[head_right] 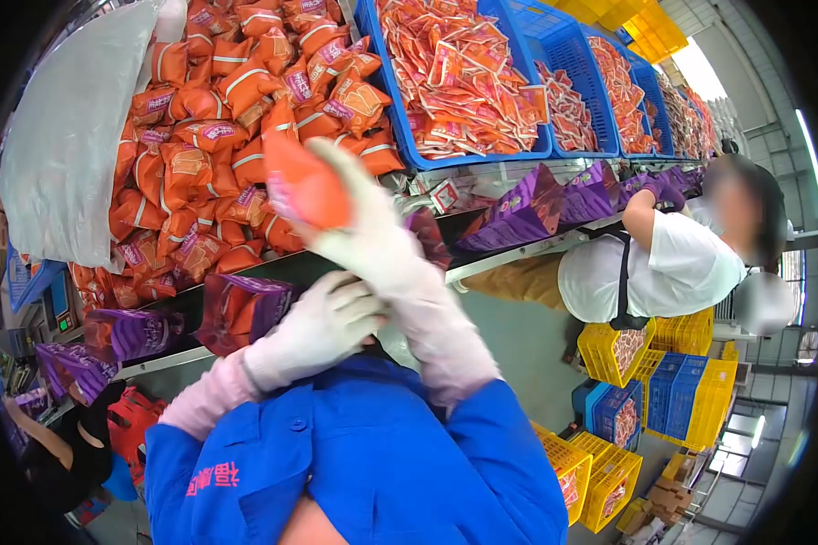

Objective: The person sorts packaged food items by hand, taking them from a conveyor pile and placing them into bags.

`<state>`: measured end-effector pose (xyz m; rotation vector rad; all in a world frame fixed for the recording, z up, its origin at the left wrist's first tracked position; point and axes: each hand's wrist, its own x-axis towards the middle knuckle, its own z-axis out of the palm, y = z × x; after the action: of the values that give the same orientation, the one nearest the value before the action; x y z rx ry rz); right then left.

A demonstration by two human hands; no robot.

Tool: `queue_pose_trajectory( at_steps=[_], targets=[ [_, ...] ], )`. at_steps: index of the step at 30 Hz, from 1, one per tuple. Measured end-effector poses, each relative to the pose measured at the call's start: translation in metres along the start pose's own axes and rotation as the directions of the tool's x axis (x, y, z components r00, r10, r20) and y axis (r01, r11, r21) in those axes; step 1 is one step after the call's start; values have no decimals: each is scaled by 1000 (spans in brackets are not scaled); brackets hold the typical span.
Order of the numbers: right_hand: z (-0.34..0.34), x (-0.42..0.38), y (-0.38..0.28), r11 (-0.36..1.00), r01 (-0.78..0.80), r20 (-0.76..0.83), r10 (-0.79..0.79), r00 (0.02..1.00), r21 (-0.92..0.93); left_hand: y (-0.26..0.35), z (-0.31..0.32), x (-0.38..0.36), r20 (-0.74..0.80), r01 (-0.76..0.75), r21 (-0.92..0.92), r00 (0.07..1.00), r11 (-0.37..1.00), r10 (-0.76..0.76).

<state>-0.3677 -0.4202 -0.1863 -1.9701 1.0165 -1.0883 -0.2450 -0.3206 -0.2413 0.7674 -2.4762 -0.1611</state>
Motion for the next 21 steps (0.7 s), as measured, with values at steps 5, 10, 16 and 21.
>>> queue_pose_trajectory(
  at_steps=[5,10,16,21],
  targets=[
    [-111,-61,25,935,-317,375,240,896,159,-20,45,33,188,-23,235,982,972,-22],
    [-80,-99,57,837,64,612,343,713,-543,-19,30,-8,68,-22,173,998,985,11],
    [50,-69,82,630,480,784,566,254,-611,-1,26,-42,29,0,89,1000,996,-2],
    [94,2,19,887,286,897,250,364,-363,-6,-14,-93,15,203,97,979,975,-205]
  ],
)
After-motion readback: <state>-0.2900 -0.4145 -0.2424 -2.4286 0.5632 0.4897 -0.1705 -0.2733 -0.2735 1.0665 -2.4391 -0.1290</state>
